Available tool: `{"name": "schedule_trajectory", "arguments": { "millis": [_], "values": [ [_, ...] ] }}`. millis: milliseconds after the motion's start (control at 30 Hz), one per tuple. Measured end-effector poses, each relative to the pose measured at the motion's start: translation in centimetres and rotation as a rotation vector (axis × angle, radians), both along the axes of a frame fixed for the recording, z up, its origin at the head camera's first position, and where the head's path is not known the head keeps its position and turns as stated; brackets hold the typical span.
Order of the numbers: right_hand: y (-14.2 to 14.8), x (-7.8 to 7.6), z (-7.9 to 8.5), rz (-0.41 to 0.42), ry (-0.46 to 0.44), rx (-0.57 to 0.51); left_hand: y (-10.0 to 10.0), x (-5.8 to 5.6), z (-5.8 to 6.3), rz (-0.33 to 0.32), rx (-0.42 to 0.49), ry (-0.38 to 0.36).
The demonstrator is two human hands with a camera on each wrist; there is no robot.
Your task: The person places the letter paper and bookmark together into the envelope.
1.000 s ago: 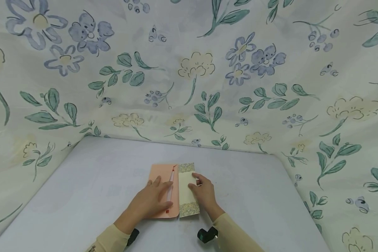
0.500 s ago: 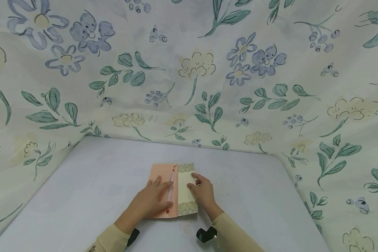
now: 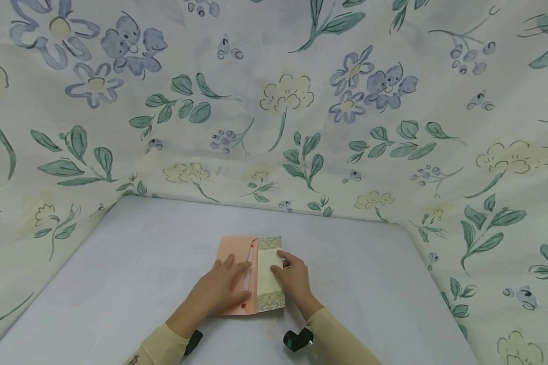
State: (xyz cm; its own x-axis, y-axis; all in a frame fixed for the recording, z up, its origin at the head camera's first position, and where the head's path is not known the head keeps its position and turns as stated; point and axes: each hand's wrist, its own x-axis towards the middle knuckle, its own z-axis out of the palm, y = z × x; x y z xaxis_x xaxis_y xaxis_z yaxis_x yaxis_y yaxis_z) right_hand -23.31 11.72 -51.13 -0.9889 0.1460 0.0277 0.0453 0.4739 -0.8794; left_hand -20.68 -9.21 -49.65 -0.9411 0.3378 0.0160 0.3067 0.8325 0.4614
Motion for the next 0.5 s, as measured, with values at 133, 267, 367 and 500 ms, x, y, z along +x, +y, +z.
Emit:
{"name": "schedule_trajectory", "arguments": {
  "millis": [133,267,367,500],
  "values": [
    [-0.19,-0.1,0.06,-0.003,-0.002,0.003,-0.06,0.02,0.02,0.001,0.01,-0.001],
    [-0.38,-0.17,0.03,0.004,0.0,0.003,-0.13,0.07,-0.12,-0.002,0.017,0.002],
    [-0.46,-0.12,0.1,0.007,-0.006,0.004,-0.17,0.11,-0.2,-0.004,0.017,0.009],
    [-0.49,-0.09,0.07,0.012,-0.006,0.008,-0.14,0.13,-0.15,-0.002,0.016,0.016]
  ]
}}
